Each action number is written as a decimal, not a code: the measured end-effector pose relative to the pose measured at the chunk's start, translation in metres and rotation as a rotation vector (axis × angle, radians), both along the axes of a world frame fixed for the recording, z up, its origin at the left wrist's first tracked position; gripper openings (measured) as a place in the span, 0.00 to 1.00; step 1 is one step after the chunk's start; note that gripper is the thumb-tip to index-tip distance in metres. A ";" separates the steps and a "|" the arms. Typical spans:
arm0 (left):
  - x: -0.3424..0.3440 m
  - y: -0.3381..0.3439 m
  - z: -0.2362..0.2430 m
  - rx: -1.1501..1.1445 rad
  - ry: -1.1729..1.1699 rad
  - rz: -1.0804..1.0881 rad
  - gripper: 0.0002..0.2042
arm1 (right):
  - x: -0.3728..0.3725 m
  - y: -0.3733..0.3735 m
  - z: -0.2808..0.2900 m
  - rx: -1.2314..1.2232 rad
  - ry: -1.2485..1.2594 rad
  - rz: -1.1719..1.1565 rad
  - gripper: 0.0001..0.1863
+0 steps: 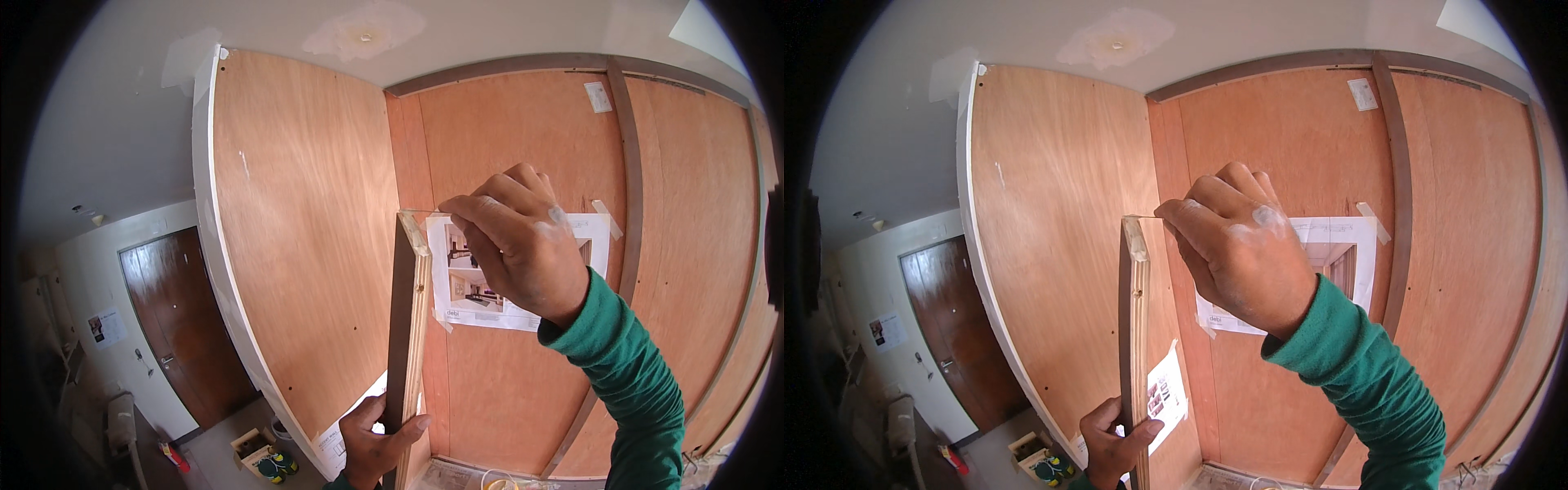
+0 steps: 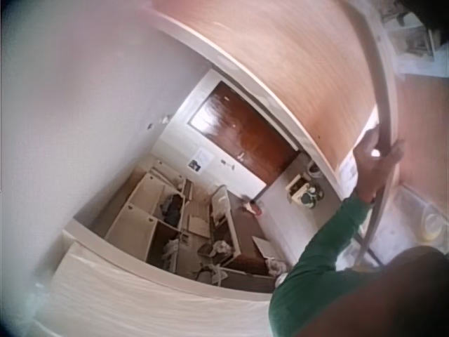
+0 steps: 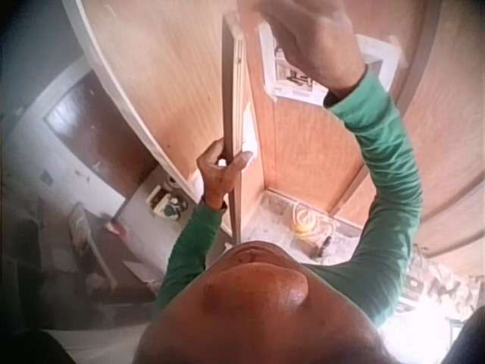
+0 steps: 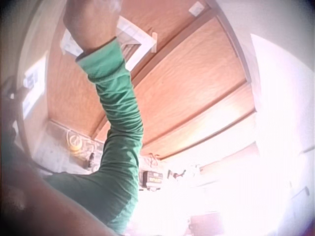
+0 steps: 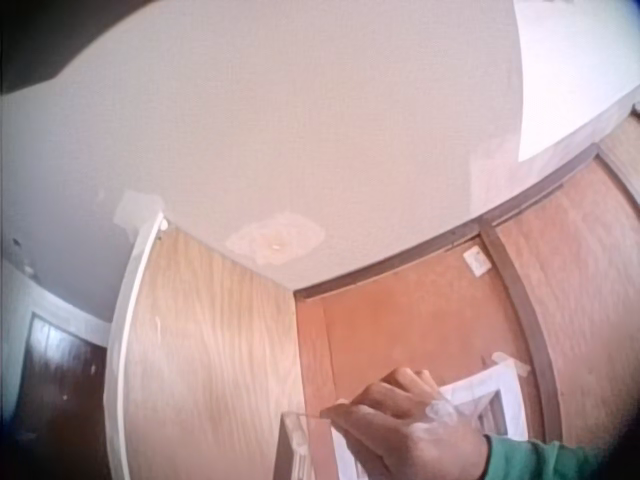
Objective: The person uses a power drill to secure wooden panels to a wall, then applies glue to the edges of a wooden strip using a small brush. The person positions the strip against the wall and presses it into place.
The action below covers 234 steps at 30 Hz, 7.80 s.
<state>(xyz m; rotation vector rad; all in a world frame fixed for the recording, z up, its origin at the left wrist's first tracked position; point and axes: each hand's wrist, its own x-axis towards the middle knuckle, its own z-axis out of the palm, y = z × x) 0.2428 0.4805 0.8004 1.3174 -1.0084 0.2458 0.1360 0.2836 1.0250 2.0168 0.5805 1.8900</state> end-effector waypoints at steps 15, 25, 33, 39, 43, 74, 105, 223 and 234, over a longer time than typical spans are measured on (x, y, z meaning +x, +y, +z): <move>0.000 0.011 0.004 0.047 0.002 0.044 0.20 | -0.015 0.004 -0.004 -0.041 0.012 -0.046 0.10; -0.009 0.010 0.009 0.006 0.048 0.055 0.19 | -0.003 0.007 0.006 -0.065 -0.008 0.034 0.11; -0.014 0.012 0.012 0.097 0.019 0.055 0.21 | -0.004 0.011 0.003 -0.092 0.026 -0.019 0.08; -0.008 0.009 0.012 0.018 0.008 0.110 0.18 | -0.021 0.018 -0.004 -0.108 0.088 -0.060 0.12; 0.001 0.009 0.004 -0.004 -0.040 0.103 0.20 | -0.025 0.019 -0.004 -0.110 0.050 -0.041 0.12; 0.007 0.004 0.006 0.017 0.057 0.079 0.22 | -0.024 0.013 0.001 -0.144 0.095 -0.085 0.10; -0.033 0.228 -0.207 0.094 0.190 1.074 0.35 | -0.036 -0.083 -0.375 1.935 0.934 0.947 0.18; 0.257 0.536 -0.337 2.363 -0.264 1.050 0.16 | -0.240 0.105 -0.606 2.357 -0.280 0.010 0.19; 0.177 0.414 -0.424 2.642 -0.136 0.805 0.21 | -0.233 0.088 -0.665 2.526 -0.223 0.061 0.19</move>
